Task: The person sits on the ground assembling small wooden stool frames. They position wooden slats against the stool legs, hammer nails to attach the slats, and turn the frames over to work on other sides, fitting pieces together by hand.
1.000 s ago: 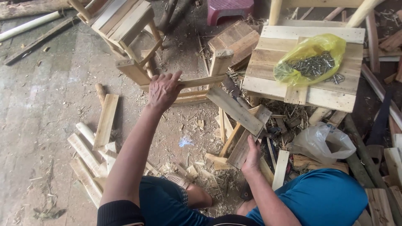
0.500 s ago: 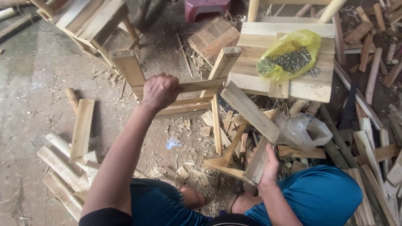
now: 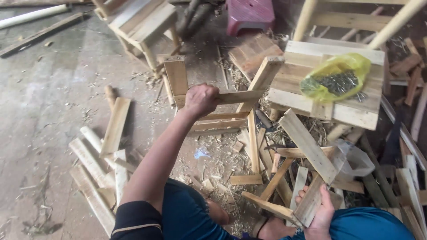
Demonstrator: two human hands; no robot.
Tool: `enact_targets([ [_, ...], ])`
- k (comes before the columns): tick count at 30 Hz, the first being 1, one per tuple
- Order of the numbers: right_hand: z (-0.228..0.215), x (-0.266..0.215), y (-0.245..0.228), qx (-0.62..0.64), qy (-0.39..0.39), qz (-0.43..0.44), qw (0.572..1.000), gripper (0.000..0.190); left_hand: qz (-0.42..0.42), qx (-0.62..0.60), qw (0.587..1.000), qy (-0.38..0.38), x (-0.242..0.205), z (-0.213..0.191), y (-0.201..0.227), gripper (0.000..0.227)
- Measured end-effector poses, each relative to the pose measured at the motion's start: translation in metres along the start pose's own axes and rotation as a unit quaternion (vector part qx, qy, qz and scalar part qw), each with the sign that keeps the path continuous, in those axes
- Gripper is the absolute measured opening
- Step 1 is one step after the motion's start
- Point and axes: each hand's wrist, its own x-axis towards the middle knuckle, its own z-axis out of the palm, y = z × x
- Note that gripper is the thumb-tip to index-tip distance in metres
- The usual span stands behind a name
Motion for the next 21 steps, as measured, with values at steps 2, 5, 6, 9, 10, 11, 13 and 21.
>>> enact_targets([
  [2,0.015,0.006,0.005,-0.017,-0.020,0.000,1.000,0.042,-0.022,0.019,0.999,0.015,-0.008,-0.001,-0.022,0.025],
  [5,0.067,0.005,-0.005,-0.074,-0.030,-0.001,0.997,0.052,-0.081,0.040,0.996,0.010,-0.023,-0.010,-0.045,0.032],
  [6,0.087,0.003,-0.010,-0.111,-0.022,0.003,0.994,0.059,-0.120,0.046,0.992,-0.013,-0.027,-0.013,-0.051,0.037],
  [9,0.101,0.013,0.000,-0.127,0.013,0.007,0.992,0.058,-0.140,0.038,0.989,-0.006,-0.048,-0.024,-0.061,0.034],
  [10,0.091,0.026,0.013,-0.123,0.019,0.004,0.992,0.058,-0.133,0.036,0.990,-0.007,-0.054,-0.029,-0.065,0.034],
  [11,0.079,0.037,0.025,-0.064,0.005,0.003,0.998,0.049,-0.137,0.040,0.990,-0.006,-0.056,-0.031,-0.066,0.027],
  [13,0.070,0.041,0.033,0.000,0.007,-0.004,1.000,0.041,-0.126,0.038,0.991,-0.011,-0.057,-0.030,-0.065,0.021],
  [21,0.086,0.008,0.038,-0.118,0.016,0.053,0.991,0.055,-0.070,0.072,0.994,0.038,-0.057,-0.031,-0.076,0.031],
])
